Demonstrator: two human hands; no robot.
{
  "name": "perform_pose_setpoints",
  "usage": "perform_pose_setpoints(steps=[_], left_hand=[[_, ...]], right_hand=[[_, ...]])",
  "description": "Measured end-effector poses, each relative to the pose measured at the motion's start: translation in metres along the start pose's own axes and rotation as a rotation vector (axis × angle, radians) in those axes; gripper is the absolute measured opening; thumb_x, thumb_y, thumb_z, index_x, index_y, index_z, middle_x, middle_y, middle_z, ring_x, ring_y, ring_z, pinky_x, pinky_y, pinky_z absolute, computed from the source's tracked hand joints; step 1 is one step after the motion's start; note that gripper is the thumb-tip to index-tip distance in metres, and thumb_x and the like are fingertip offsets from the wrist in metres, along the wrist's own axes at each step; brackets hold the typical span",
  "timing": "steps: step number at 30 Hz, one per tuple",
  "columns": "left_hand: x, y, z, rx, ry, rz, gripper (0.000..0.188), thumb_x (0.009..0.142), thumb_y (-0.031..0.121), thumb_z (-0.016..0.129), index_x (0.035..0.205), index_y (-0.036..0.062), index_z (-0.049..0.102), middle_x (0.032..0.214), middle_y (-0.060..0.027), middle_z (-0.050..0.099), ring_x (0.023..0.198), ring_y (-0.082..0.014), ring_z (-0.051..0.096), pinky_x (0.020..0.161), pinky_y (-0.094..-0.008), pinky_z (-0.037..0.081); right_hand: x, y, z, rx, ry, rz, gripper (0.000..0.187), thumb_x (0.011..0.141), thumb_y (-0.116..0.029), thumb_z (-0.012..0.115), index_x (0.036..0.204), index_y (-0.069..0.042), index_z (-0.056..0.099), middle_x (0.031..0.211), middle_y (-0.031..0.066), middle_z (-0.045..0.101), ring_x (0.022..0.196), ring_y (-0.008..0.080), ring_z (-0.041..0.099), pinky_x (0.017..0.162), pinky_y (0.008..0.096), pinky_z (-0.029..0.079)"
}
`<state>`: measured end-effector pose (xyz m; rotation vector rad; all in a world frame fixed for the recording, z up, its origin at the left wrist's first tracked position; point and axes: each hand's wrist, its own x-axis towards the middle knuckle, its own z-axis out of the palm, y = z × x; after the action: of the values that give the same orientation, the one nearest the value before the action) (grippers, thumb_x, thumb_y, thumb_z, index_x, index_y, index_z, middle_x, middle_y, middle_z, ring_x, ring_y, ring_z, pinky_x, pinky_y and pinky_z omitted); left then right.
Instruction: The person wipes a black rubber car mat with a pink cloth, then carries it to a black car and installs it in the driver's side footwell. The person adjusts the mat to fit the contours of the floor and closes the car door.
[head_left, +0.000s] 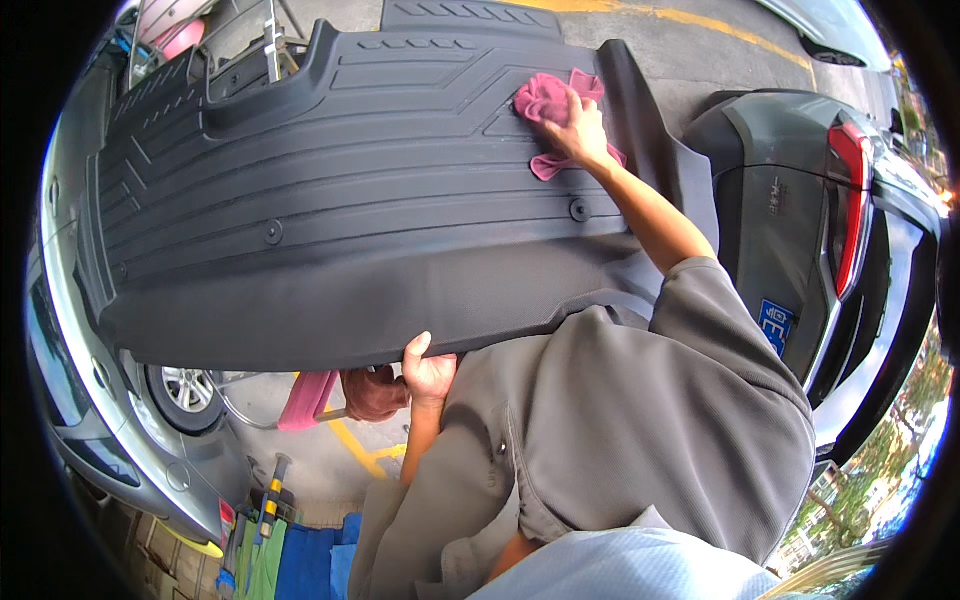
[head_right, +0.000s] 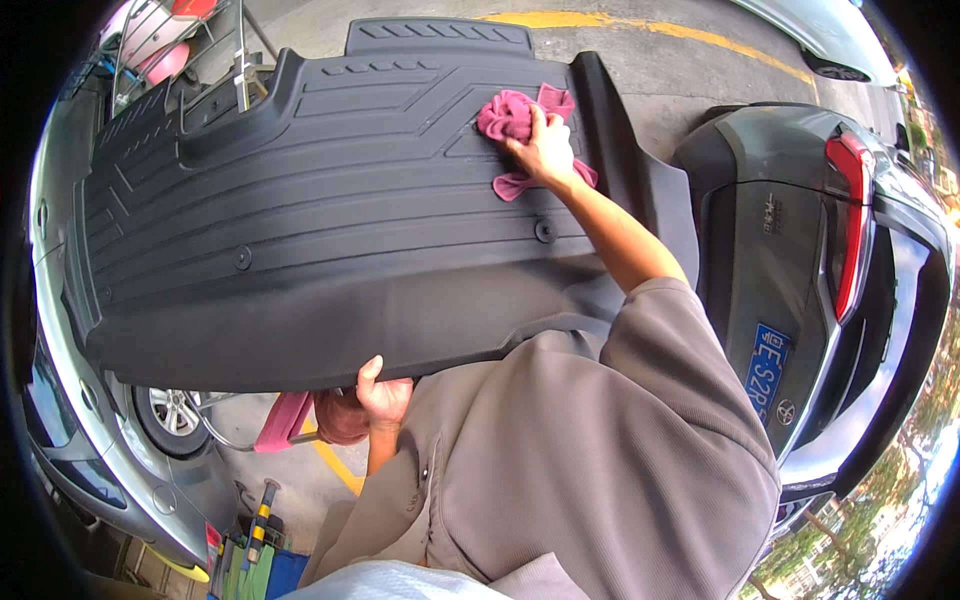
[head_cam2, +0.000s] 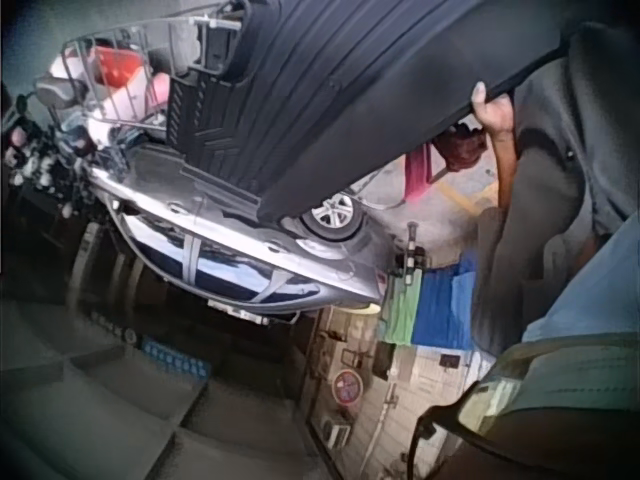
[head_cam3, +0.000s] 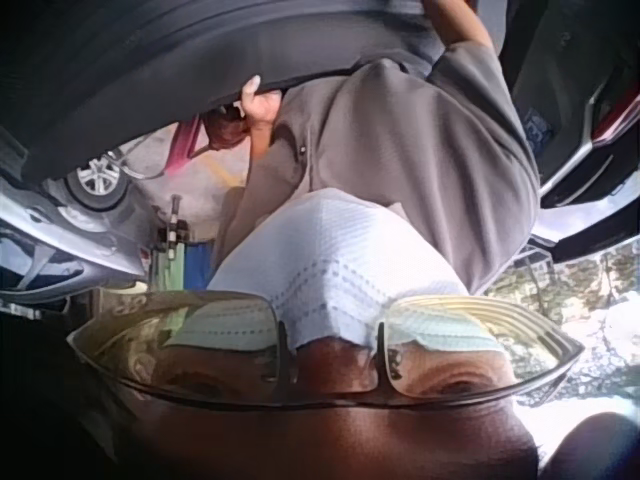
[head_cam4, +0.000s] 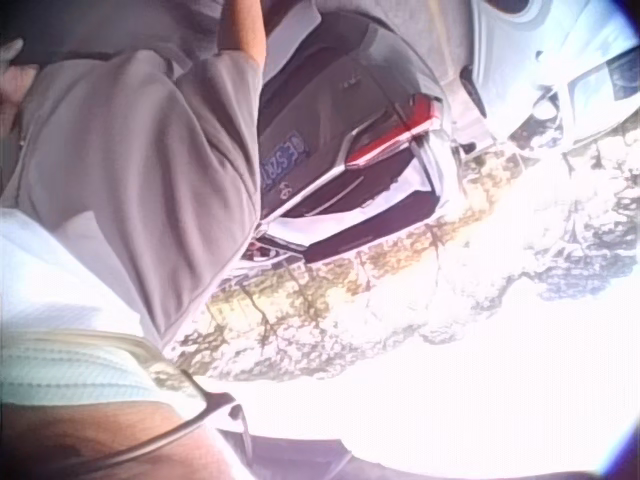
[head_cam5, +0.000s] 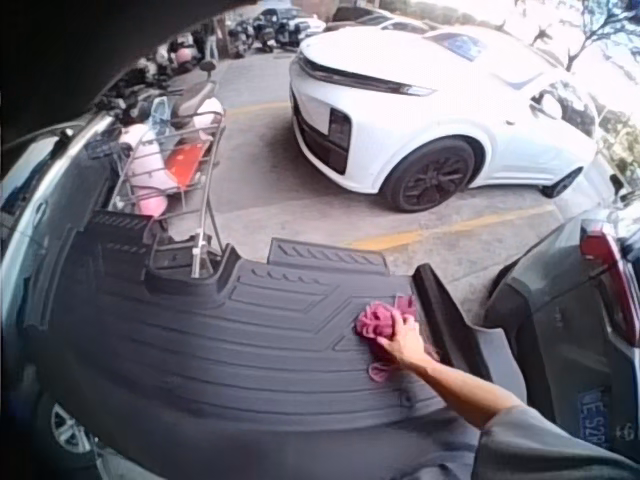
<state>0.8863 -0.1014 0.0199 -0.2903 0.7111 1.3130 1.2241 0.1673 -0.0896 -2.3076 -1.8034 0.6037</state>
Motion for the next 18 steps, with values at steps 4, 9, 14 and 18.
perform_pose_setpoints(steps=[4,9,14,18], left_hand=[[0.003,-0.002,0.006,0.022,0.031,0.024,0.053,0.083,0.002,0.051,0.135,-0.0006,0.043,0.136,-0.0126,0.050,0.129,-0.0272,0.046,0.112,-0.0456,0.034],[0.003,-0.002,0.017,0.053,0.083,0.036,0.053,0.082,0.003,0.051,0.135,-0.0004,0.043,0.136,-0.0127,0.050,0.128,-0.0268,0.047,0.112,-0.0447,0.034],[0.002,-0.001,0.014,0.029,0.043,0.002,0.053,0.083,0.005,0.051,0.135,-0.0002,0.043,0.135,-0.0129,0.050,0.128,-0.0277,0.047,0.112,-0.0459,0.034],[0.001,-0.001,0.003,-0.009,0.005,-0.048,0.052,0.084,0.007,0.052,0.134,-0.0006,0.044,0.135,-0.0130,0.050,0.127,-0.0278,0.046,0.110,-0.0466,0.035]], right_hand=[[0.003,-0.103,0.024,0.339,0.115,-0.184,0.039,0.074,-0.025,0.068,0.104,-0.002,0.058,0.096,0.0248,0.060,0.096,0.0407,0.057,0.084,0.0505,0.047],[-0.030,-0.250,0.053,0.483,-0.294,-0.895,0.054,0.074,-0.023,0.070,0.125,-0.015,0.054,0.129,0.0248,0.044,0.112,0.0464,0.048,0.087,0.0501,0.049],[0.040,-0.142,0.007,0.294,-0.118,-0.781,0.028,0.083,-0.021,0.060,0.109,-0.011,0.066,0.107,0.0161,0.066,0.095,0.0306,0.065,0.083,0.0412,0.053],[0.096,0.032,-0.055,0.228,-0.097,0.144,0.045,0.087,-0.036,0.059,0.129,-0.020,0.054,0.125,0.0162,0.056,0.110,0.0376,0.056,0.090,0.0471,0.049]])
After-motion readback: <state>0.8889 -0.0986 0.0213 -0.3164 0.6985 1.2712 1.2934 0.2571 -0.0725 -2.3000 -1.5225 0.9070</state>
